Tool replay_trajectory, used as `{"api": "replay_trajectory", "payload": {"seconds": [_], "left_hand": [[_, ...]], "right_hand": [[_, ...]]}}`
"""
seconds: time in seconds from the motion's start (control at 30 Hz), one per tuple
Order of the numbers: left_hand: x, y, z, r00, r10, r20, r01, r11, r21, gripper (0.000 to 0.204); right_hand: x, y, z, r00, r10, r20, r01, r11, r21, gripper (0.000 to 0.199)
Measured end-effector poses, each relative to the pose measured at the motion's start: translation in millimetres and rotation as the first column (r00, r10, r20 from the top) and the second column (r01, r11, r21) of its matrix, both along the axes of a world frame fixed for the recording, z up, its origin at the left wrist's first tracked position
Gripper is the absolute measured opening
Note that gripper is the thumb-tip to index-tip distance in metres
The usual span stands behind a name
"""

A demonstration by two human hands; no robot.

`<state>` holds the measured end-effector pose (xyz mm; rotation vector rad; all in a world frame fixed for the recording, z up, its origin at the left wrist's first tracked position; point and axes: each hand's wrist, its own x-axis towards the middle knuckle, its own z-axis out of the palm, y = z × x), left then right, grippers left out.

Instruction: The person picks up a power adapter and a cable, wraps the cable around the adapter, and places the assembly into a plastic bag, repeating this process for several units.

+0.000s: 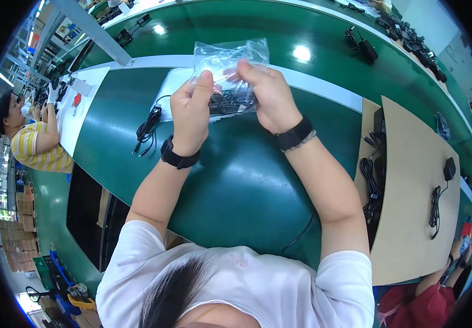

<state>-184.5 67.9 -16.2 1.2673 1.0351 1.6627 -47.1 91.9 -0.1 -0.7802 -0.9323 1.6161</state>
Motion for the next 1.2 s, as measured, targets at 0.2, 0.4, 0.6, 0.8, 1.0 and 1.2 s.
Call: {"api": "replay_trajectory", "payload": {"seconds": [0.2, 0.4, 0.6, 0.8, 1.0, 1.2], "left_hand": [[-6.2, 1.1, -2.4, 0.996, 0.075, -0.047, -0.071, 0.995, 0.074, 0.025], [-9.8, -3.4, 2.9, 0.92, 0.298, -0.253, -0.227, 0.934, 0.276, 0.032], [-10.5, 6.9, 9.6, 0.934, -0.17, 0.314, 0.203, 0.977, -0.073, 0.015], [-13.0, 9.8, 18.5, 0.97, -0.071, 0.231, 0.117, 0.975, -0.188, 0.023], [-33.4, 16.6, 8.3, 0.967, -0.215, 0.139, 0.242, 0.944, -0.223, 0.024], [-24.1, 13.1, 7.6, 0.995, -0.094, 0.033, 0.097, 0.992, -0.075, 0.023]], "right_hand": [[10.4, 10.6, 0.0, 0.995, 0.05, -0.09, -0.052, 0.998, -0.022, 0.046], [7.3, -4.6, 6.2, 0.904, 0.347, 0.25, -0.365, 0.931, 0.028, 0.053], [6.0, 2.4, -1.8, 0.974, 0.205, -0.097, -0.217, 0.966, -0.137, 0.031], [4.3, 4.7, -12.0, 0.974, -0.071, 0.217, -0.023, 0.915, 0.402, 0.022], [1.1, -9.1, -1.9, 0.928, -0.014, 0.372, -0.216, 0.794, 0.568, 0.025], [5.6, -4.6, 3.3, 0.982, 0.165, 0.093, -0.186, 0.935, 0.303, 0.036]]}}
